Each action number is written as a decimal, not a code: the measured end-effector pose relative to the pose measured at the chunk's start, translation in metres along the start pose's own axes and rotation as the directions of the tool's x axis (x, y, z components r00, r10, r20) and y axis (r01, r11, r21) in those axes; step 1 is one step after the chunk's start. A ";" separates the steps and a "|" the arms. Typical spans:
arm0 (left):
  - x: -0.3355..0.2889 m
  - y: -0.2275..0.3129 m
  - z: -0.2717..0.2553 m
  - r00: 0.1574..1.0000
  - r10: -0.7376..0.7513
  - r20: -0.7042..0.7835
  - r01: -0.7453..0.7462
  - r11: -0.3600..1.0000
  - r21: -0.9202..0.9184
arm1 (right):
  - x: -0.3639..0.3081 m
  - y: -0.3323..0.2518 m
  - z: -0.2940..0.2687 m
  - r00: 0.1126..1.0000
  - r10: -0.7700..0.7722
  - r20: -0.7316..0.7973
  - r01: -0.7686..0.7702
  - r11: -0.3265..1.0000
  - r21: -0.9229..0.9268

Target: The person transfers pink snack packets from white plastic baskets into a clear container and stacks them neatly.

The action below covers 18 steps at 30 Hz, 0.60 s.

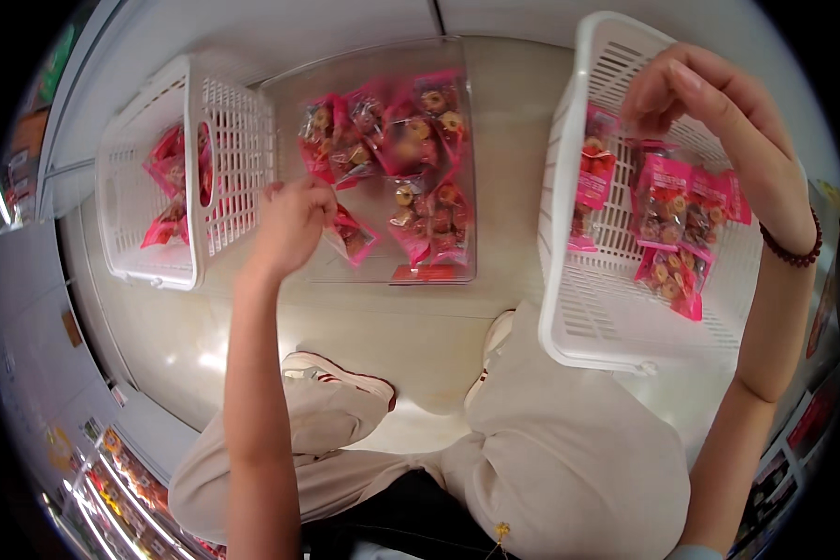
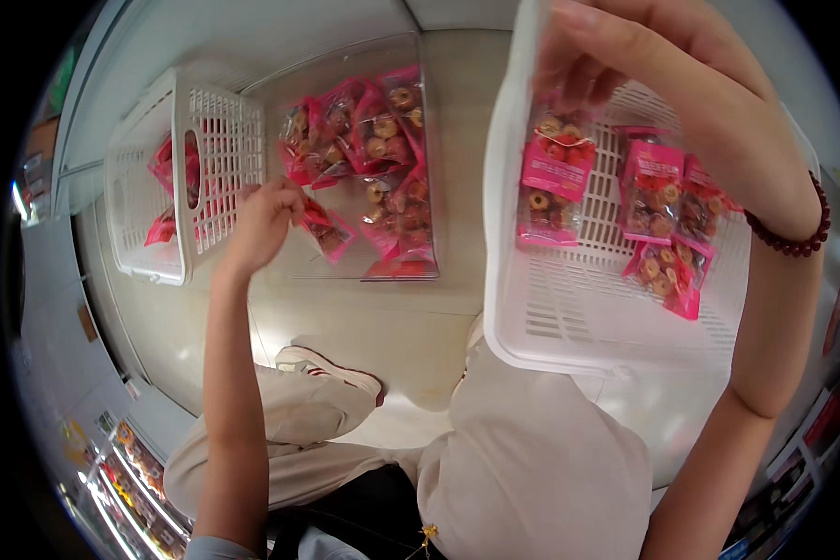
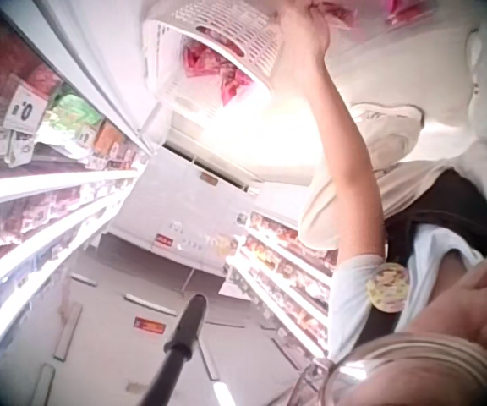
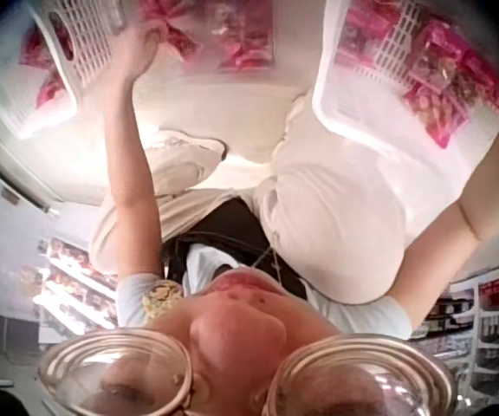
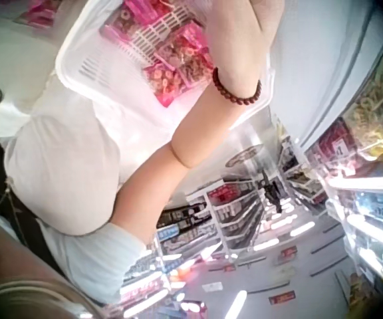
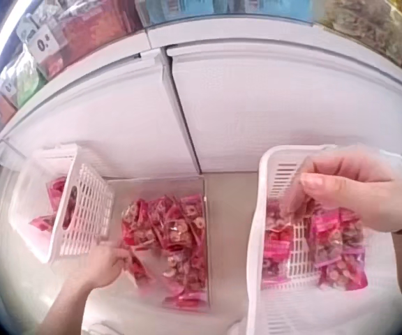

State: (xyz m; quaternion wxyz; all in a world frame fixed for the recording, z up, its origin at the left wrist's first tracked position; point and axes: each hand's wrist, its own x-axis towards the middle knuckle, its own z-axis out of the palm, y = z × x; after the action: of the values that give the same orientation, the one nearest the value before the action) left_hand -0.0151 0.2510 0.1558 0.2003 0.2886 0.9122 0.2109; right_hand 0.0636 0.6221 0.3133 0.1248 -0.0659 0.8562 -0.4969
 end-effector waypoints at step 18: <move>-0.022 -0.006 0.112 0.684 -0.553 -0.477 0.270 0.798 -0.538 | 0.000 0.179 0.093 0.844 0.527 -0.096 -0.535 0.819 -0.206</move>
State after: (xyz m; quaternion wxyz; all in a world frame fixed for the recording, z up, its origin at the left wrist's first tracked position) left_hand 0.0534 0.2633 0.0653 -0.0054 -0.0653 0.8985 0.4342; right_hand 0.0920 0.6335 0.1133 0.2349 0.1702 0.8932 -0.3435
